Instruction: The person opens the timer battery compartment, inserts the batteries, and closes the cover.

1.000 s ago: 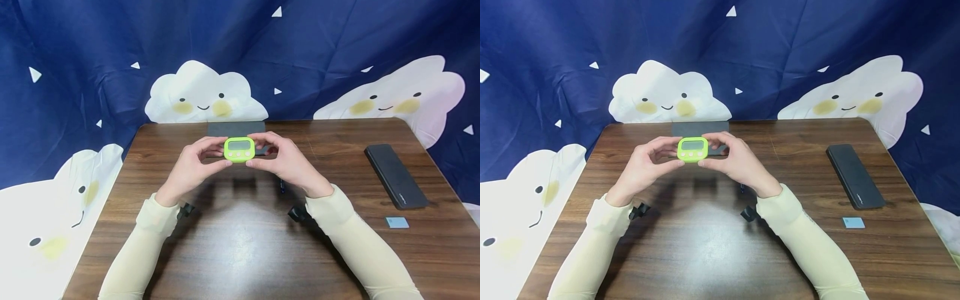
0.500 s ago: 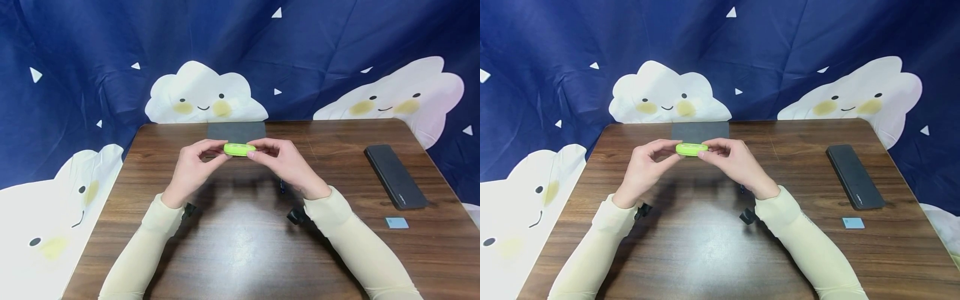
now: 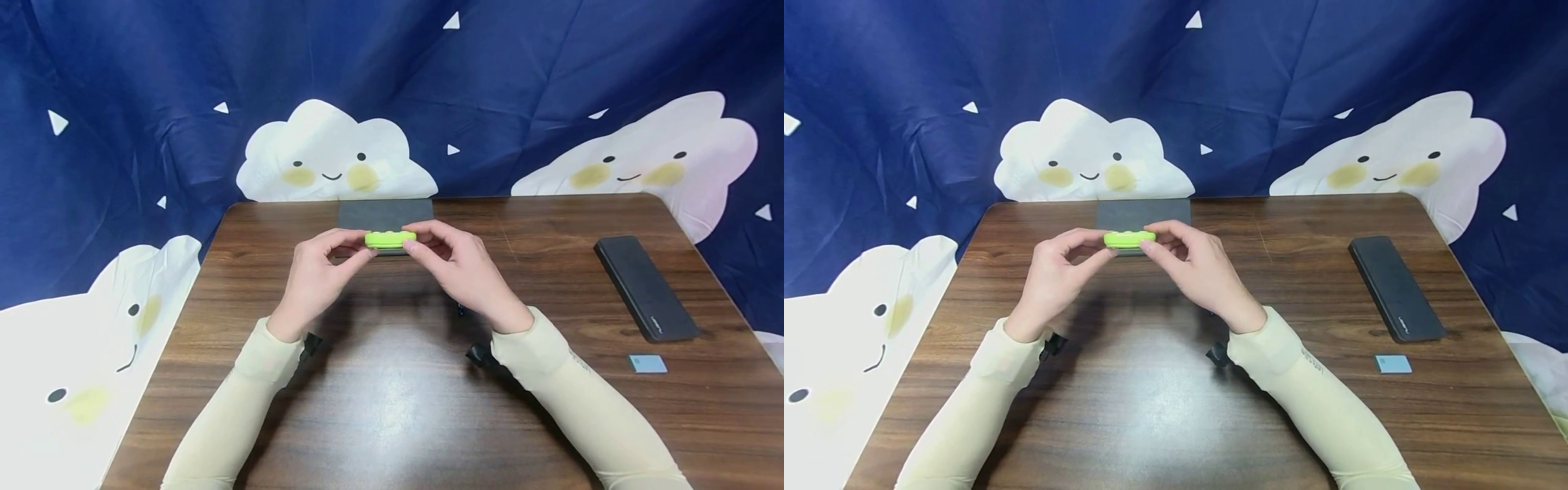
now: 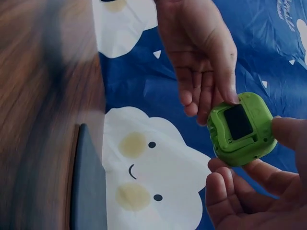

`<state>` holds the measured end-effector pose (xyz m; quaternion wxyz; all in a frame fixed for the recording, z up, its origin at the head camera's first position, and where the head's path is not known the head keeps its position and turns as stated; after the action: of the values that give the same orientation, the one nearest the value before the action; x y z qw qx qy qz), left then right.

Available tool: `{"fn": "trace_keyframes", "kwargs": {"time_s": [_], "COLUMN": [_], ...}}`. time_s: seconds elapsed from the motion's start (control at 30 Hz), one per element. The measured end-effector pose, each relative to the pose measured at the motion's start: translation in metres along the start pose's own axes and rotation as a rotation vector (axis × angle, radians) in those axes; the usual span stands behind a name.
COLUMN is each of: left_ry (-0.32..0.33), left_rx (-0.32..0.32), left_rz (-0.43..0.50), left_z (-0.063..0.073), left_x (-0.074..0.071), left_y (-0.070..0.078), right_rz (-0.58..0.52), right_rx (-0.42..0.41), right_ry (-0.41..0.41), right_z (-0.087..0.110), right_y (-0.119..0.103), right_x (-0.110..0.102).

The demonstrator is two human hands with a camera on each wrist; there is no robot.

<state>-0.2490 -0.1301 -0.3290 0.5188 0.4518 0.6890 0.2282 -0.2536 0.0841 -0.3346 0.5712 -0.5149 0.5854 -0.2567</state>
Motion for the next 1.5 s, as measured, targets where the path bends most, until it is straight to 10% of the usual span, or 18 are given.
{"fn": "trace_keyframes", "kwargs": {"time_s": [0.4,0.67,0.97,1.5], "left_ry": [0.012,0.065,0.046,-0.063], "left_rx": [-0.001,0.188,0.408,0.496], "left_rz": [-0.047,-0.068,-0.099,-0.192], "left_z": [-0.001,-0.001,0.006,0.01], "left_x": [-0.001,-0.006,-0.007,0.003], "left_y": [0.002,0.016,0.032,0.033], "right_rz": [0.114,0.125,-0.098,-0.277], "right_rx": [-0.095,-0.068,0.088,0.191], "right_ry": [0.041,0.029,-0.122,-0.241], "right_z": [0.0,0.0,-0.002,0.001], "right_y": [-0.009,-0.005,0.012,0.02], "right_x": [-0.003,-0.005,0.002,0.012]}}
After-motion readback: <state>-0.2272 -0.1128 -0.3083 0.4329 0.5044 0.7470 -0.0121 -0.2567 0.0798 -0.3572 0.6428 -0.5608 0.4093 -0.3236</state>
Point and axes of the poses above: each hand's wrist, its own z-axis away from the middle knuckle, its own x-axis out of the palm, y = z × x, the point moved 10 cm from there along -z, towards the middle knuckle, and after that the axes turned 4 degrees about -z, right-handed, at the moved point
